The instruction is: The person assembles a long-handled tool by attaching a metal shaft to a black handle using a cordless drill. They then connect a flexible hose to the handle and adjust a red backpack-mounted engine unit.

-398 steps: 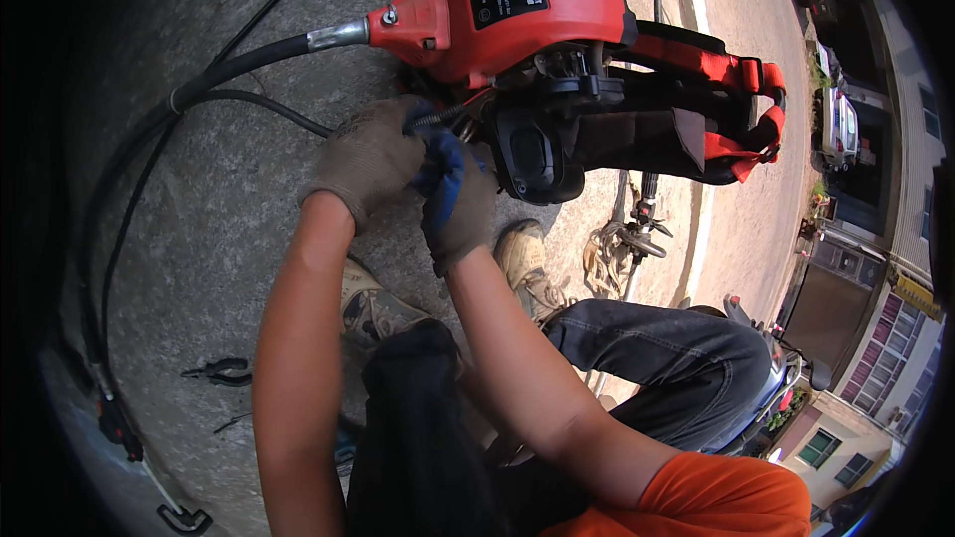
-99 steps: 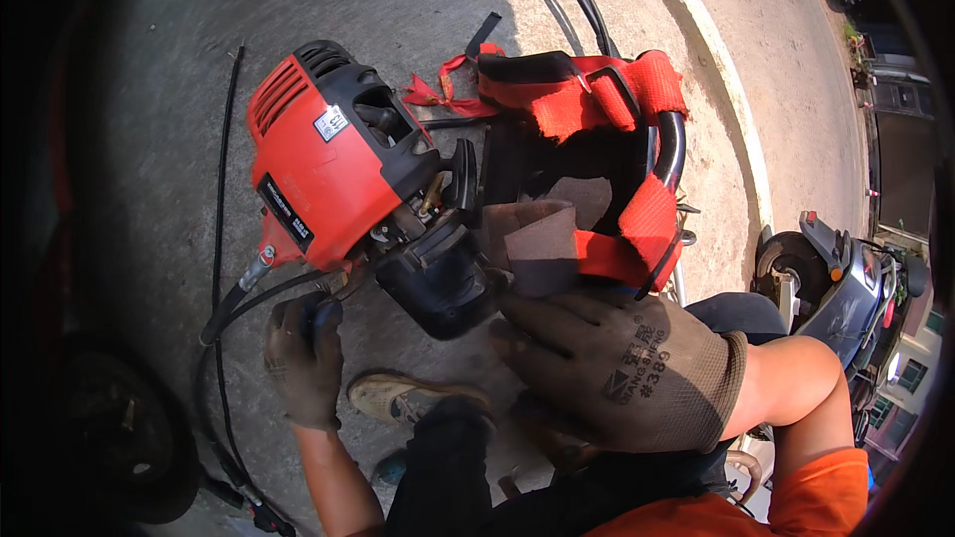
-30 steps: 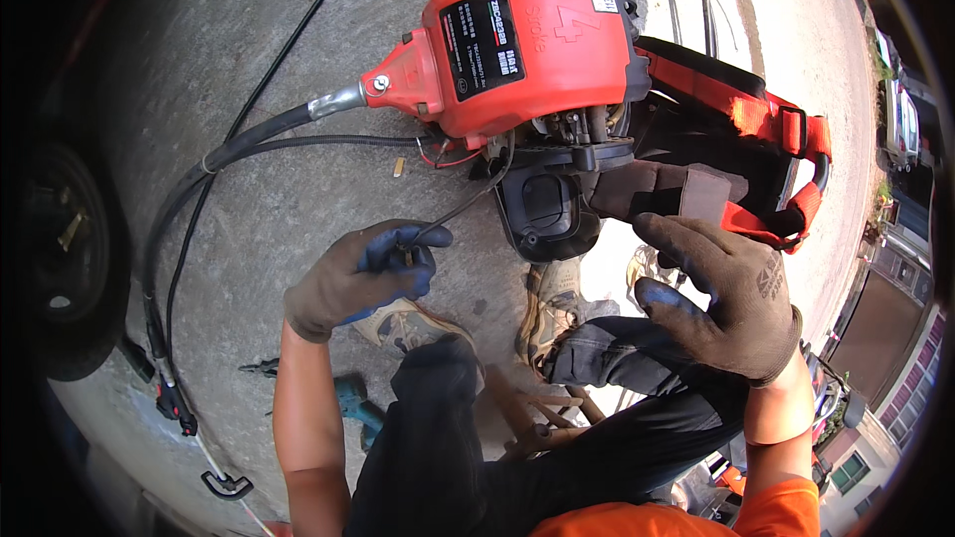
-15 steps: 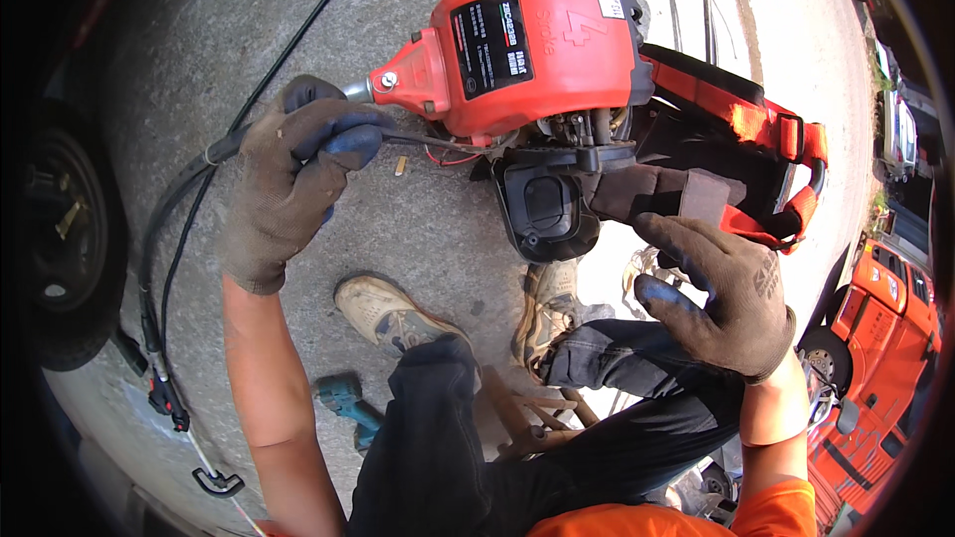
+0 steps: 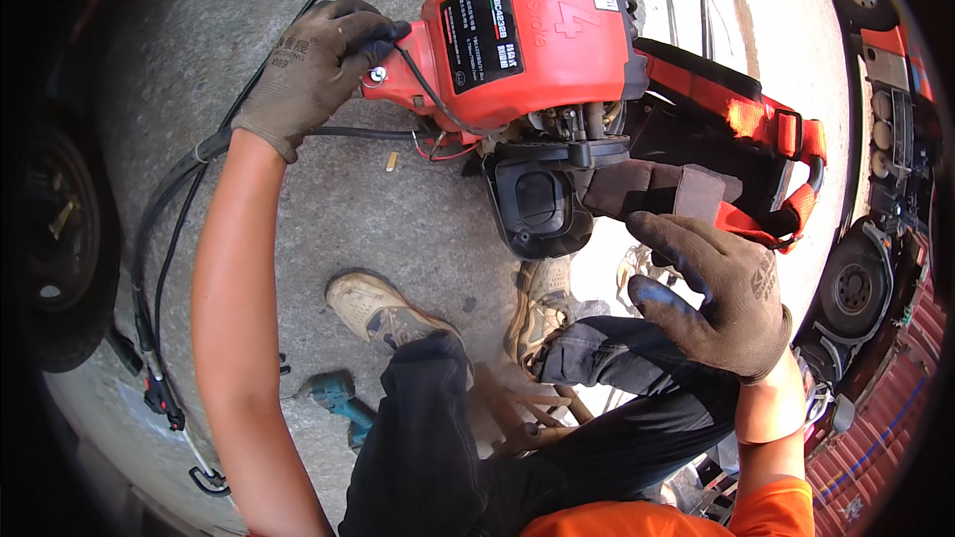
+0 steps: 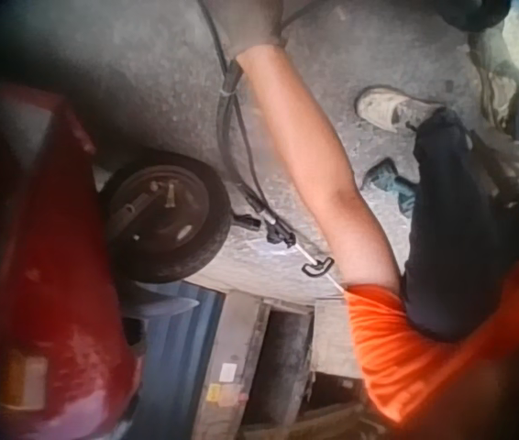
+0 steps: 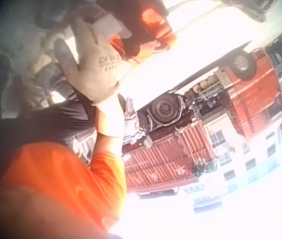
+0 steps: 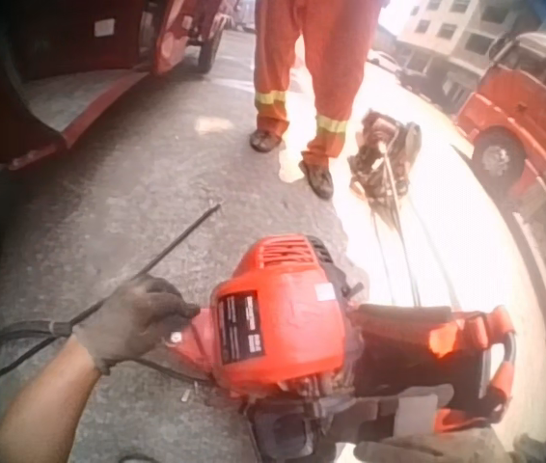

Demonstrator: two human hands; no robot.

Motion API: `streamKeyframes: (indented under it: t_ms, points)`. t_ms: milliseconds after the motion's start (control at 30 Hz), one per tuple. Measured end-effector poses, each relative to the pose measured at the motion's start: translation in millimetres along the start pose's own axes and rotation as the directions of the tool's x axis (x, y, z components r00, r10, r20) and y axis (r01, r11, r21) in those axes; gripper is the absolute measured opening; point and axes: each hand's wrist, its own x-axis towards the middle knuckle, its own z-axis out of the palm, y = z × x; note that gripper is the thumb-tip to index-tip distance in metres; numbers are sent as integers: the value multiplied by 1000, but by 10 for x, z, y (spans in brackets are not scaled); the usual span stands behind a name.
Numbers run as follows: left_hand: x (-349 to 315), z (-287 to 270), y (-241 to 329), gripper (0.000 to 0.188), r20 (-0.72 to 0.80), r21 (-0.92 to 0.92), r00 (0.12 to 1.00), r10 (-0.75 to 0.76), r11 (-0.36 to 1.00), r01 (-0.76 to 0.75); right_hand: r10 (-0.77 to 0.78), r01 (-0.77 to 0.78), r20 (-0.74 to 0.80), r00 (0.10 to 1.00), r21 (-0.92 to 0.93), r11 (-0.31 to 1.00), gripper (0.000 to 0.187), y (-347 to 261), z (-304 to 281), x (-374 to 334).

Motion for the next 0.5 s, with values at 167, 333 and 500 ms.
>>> streamKeyframes:
  t_ms: [167, 333, 500]
  points:
    - [-115, -39, 17, 31, 119, -307, 943, -312, 891, 334, -10, 10, -11, 1000, 1, 1000, 58, -17, -3, 10]
    - [-208, -85, 43, 33, 155, -342, 920, -361, 854, 393, 5, -3, -29, 1000, 50, 999, 52, -65, -13, 36]
    - [-261, -99, 3, 34, 92, -174, 973, -212, 959, 225, 19, -18, -18, 1000, 37, 999, 52, -80, -15, 42]
